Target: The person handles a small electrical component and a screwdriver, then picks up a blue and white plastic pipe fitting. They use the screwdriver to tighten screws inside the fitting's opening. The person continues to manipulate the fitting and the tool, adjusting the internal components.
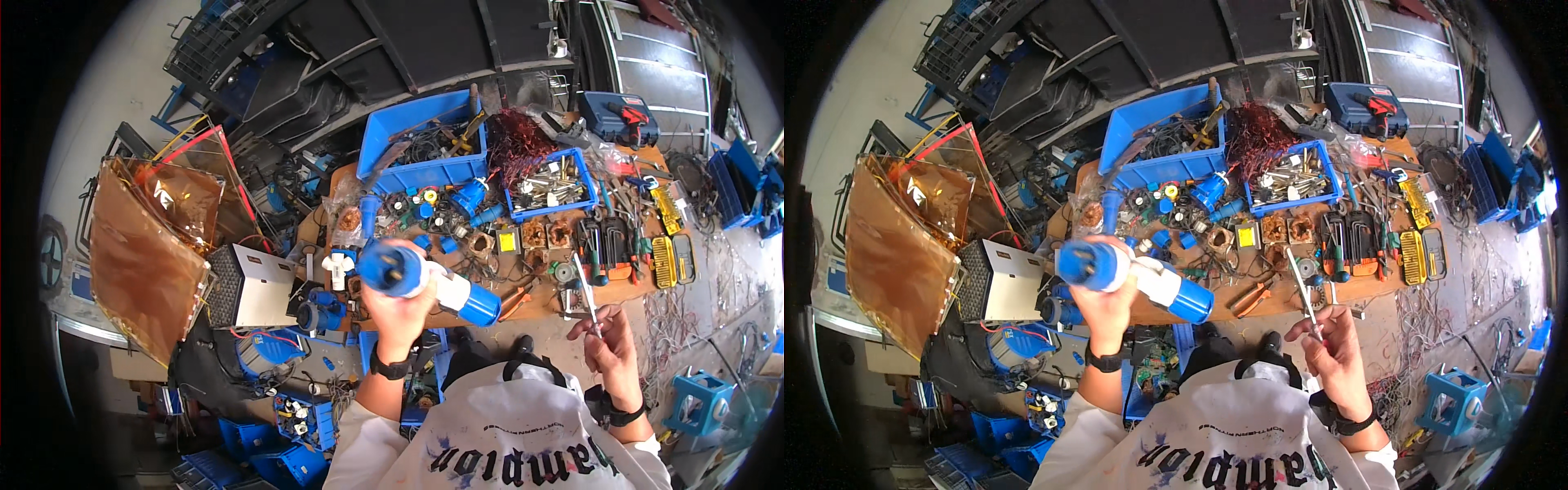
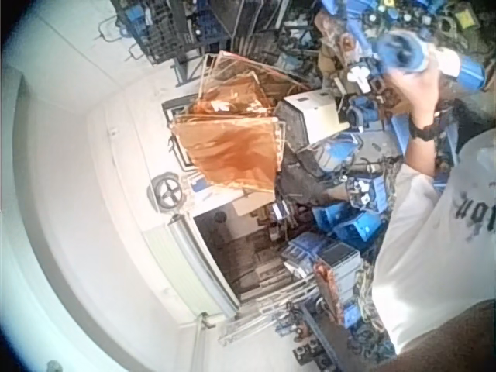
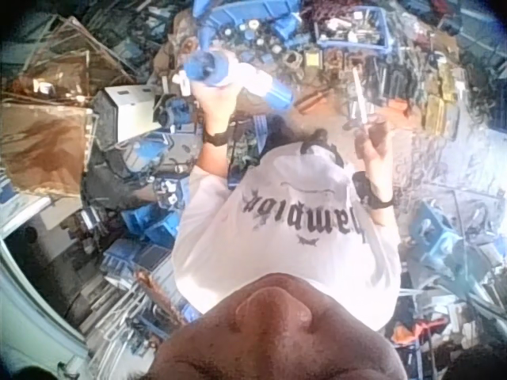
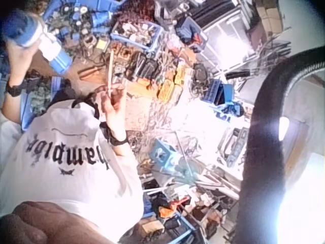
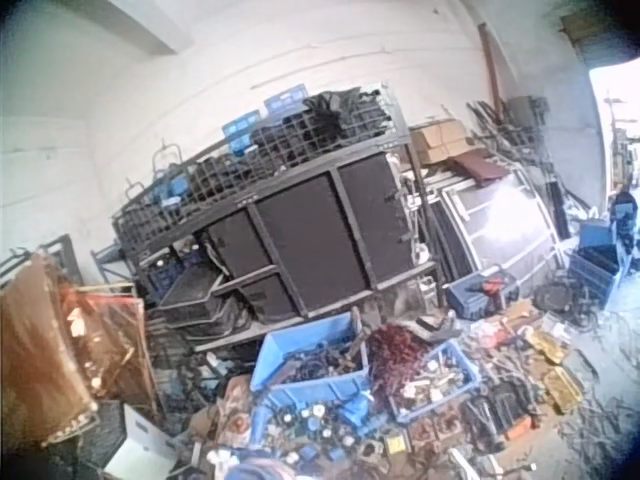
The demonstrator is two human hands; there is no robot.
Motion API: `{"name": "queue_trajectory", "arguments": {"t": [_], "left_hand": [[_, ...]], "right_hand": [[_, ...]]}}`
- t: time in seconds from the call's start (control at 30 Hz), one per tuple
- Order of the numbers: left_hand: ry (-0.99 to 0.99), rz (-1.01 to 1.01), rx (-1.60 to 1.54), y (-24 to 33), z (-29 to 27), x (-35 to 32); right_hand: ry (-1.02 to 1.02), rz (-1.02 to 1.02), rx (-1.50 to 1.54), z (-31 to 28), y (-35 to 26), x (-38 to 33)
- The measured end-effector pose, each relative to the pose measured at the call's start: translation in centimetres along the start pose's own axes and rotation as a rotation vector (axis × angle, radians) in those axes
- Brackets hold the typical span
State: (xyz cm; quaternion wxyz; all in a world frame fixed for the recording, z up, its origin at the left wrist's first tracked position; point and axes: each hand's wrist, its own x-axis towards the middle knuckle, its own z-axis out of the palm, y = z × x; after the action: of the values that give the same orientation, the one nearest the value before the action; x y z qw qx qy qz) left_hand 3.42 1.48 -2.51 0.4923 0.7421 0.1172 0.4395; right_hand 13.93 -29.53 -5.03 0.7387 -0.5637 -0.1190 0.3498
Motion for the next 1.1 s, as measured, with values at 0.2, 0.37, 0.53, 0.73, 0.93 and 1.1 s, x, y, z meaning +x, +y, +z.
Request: {"name": "queue_trajectory", "arguments": {"t": [0.2, 0.37, 0.53, 0.73, 0.93, 1.1], "left_hand": [[0.355, -0.34, -0.527, 0.2, -0.1, 1.3], [0.509, -0.483, -0.604, 0.3, -0.5, 1.4], [0.47, -0.586, -0.78, -2.6, -6.0, 0.3], [0.404, -0.62, -0.609, -2.2, -6.9, -2.0], [0.363, -0.448, 0.165, -0.3, -5.5, -4.5], [0.142, -0.257, 0.379, -0.8, -7.9, -4.3]], "right_hand": [[0.055, -0.058, 0.152, -2.0, -0.7, -0.8], [0.081, -0.064, 0.193, -3.7, 0.0, -1.1], [0.122, -0.076, 0.233, -6.2, -0.6, -2.0], [0.154, -0.113, 0.081, -7.6, -0.8, -1.4], [0.234, -0.083, -0.083, -8.5, -0.4, 0.7], [0.21, -0.21, -0.173, -6.8, -1.1, 2.0]]}}
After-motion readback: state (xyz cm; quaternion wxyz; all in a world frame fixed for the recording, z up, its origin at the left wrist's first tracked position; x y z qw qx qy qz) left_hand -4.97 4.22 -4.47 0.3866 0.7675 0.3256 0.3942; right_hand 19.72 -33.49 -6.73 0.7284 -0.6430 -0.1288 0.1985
